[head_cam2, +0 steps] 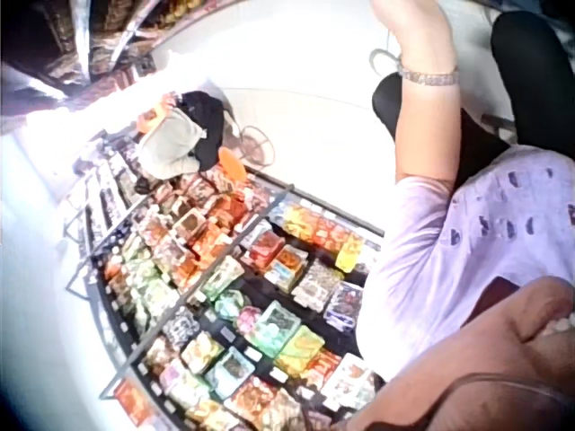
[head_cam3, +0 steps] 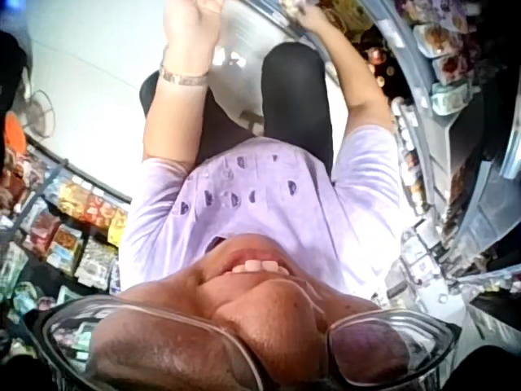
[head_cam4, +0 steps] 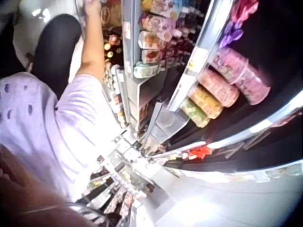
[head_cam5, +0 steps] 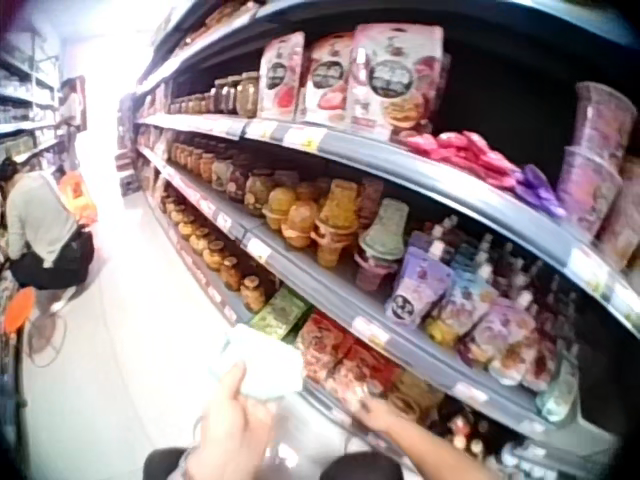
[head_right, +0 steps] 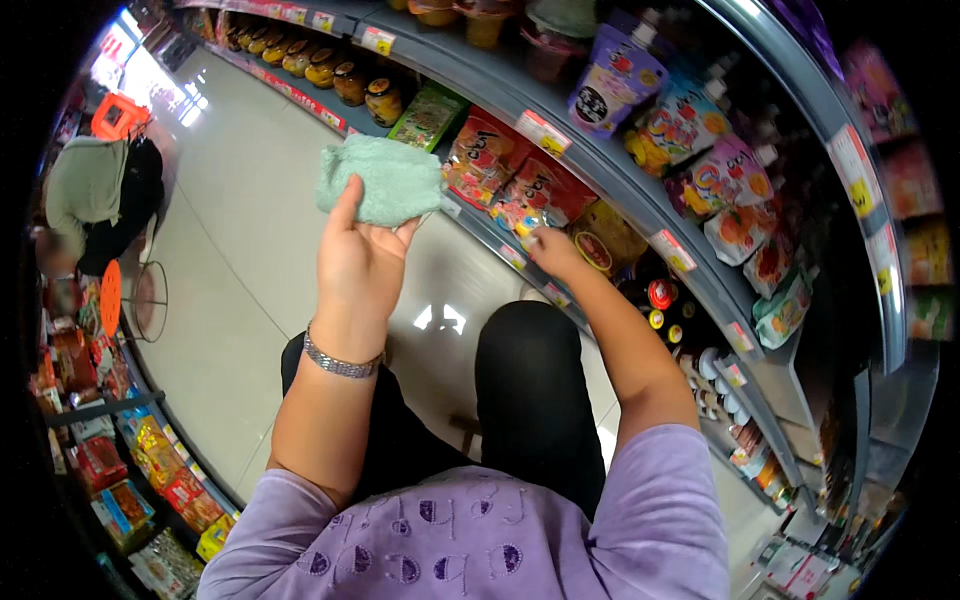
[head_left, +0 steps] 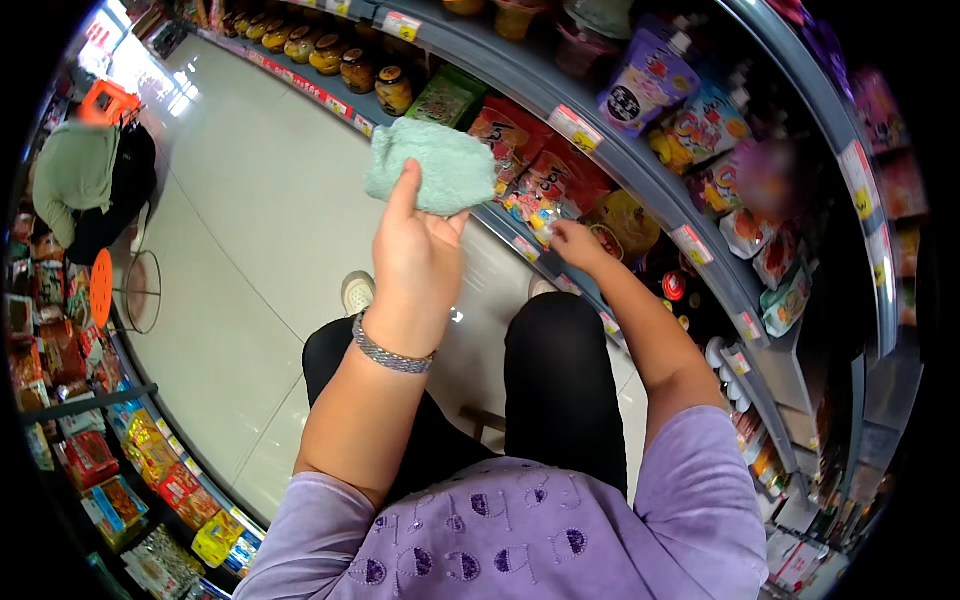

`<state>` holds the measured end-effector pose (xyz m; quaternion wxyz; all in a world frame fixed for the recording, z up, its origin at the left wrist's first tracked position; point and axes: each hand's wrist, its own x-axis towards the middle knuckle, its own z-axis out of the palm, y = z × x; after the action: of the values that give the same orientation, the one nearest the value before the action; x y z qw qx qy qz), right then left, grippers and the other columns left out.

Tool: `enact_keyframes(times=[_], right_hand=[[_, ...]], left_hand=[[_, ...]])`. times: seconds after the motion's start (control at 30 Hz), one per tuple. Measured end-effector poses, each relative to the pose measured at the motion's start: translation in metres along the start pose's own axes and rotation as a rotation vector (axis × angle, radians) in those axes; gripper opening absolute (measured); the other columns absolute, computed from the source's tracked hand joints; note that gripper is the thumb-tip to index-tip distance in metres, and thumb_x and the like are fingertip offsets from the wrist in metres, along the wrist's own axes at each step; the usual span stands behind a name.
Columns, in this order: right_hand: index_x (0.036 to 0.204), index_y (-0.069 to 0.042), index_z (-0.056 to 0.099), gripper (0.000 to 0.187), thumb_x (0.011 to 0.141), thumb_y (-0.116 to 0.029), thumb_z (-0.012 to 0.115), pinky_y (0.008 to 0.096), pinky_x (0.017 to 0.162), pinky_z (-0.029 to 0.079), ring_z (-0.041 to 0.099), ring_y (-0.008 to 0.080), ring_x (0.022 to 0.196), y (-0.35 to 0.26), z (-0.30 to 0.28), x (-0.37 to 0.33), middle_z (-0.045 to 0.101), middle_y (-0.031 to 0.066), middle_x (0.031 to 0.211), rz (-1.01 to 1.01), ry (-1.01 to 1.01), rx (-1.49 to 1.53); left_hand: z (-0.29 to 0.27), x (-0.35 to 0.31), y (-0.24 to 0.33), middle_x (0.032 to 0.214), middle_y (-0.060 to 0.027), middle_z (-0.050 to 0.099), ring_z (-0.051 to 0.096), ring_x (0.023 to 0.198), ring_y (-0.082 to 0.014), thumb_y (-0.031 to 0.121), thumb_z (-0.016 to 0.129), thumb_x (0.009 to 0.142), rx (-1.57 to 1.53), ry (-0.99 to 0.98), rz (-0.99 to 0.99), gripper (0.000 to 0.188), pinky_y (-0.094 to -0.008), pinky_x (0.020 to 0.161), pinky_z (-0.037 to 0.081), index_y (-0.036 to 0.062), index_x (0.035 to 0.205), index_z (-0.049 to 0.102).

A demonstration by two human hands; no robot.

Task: The person wipes the surfaces of various packaged food items on a supermarket shelf using a light green cloth. They pick up each item, wipe it, and place it back on the shelf, moving along the shelf from left to right.

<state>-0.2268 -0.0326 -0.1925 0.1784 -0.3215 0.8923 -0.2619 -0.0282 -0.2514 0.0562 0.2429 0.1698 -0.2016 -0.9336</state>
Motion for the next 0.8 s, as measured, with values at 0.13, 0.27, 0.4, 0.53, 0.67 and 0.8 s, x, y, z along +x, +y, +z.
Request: enact_keyframes(times=[0.13,0.27,0.4,0.53,0.67,0.8], right_hand=[[0.128,-0.005,0.043,0.051,0.080,-0.018,0.053,0.0462,0.094,0.039,0.049,0.0403,0.111,0.012,-0.026,-0.003,0.050,0.0232,0.124,0.217,0.776,-0.347],[0.134,-0.003,0.040,0.057,0.083,-0.028,0.052,0.0390,0.106,0.027,0.033,0.0349,0.129,0.049,-0.063,0.005,0.039,0.0201,0.138,0.659,0.611,-0.275],[0.134,-0.005,0.039,0.049,0.091,-0.025,0.044,0.0382,0.109,0.023,0.031,0.0325,0.131,0.061,-0.076,0.000,0.037,0.0190,0.140,0.433,0.598,-0.316],[0.135,-0.005,0.038,0.047,0.092,-0.024,0.043,0.0382,0.109,0.021,0.029,0.0318,0.132,0.057,-0.078,-0.001,0.034,0.0188,0.141,0.413,0.547,-0.399],[0.136,-0.005,0.037,0.048,0.092,-0.024,0.042,0.0382,0.109,0.021,0.029,0.0316,0.133,0.058,-0.075,-0.002,0.033,0.0188,0.142,0.400,0.583,-0.271],[0.136,-0.006,0.037,0.048,0.093,-0.024,0.042,0.0383,0.109,0.021,0.028,0.0313,0.133,0.049,-0.080,0.000,0.031,0.0187,0.143,0.409,0.566,-0.155]], left_hand=[[-0.009,0.003,0.006,0.132,-0.0144,0.044,0.045,0.122,-0.0303,0.019,0.041,0.096,-0.020,0.017,-0.057,0.040,-0.0462,0.104,0.037,0.0016,0.131,0.034],[-0.009,0.013,0.010,0.134,-0.0149,0.042,0.042,0.124,-0.0315,0.019,0.038,0.097,0.041,0.055,-0.031,0.039,-0.0468,0.105,0.035,0.0014,0.131,0.034],[-0.010,0.018,0.011,0.135,-0.0151,0.041,0.041,0.125,-0.0320,0.019,0.036,0.097,0.007,0.029,-0.051,0.038,-0.0471,0.105,0.035,0.0016,0.131,0.033],[-0.009,0.019,0.008,0.135,-0.0151,0.041,0.040,0.125,-0.0324,0.019,0.036,0.097,0.002,0.011,-0.075,0.038,-0.0473,0.106,0.034,0.0015,0.131,0.034],[-0.010,0.021,0.007,0.135,-0.0151,0.042,0.040,0.126,-0.0321,0.019,0.035,0.098,-0.002,0.010,-0.085,0.038,-0.0476,0.106,0.033,0.0013,0.131,0.034],[-0.009,0.019,0.009,0.134,-0.0151,0.043,0.040,0.126,-0.0320,0.019,0.034,0.098,0.014,0.022,-0.080,0.038,-0.0476,0.107,0.032,0.0011,0.131,0.034]])
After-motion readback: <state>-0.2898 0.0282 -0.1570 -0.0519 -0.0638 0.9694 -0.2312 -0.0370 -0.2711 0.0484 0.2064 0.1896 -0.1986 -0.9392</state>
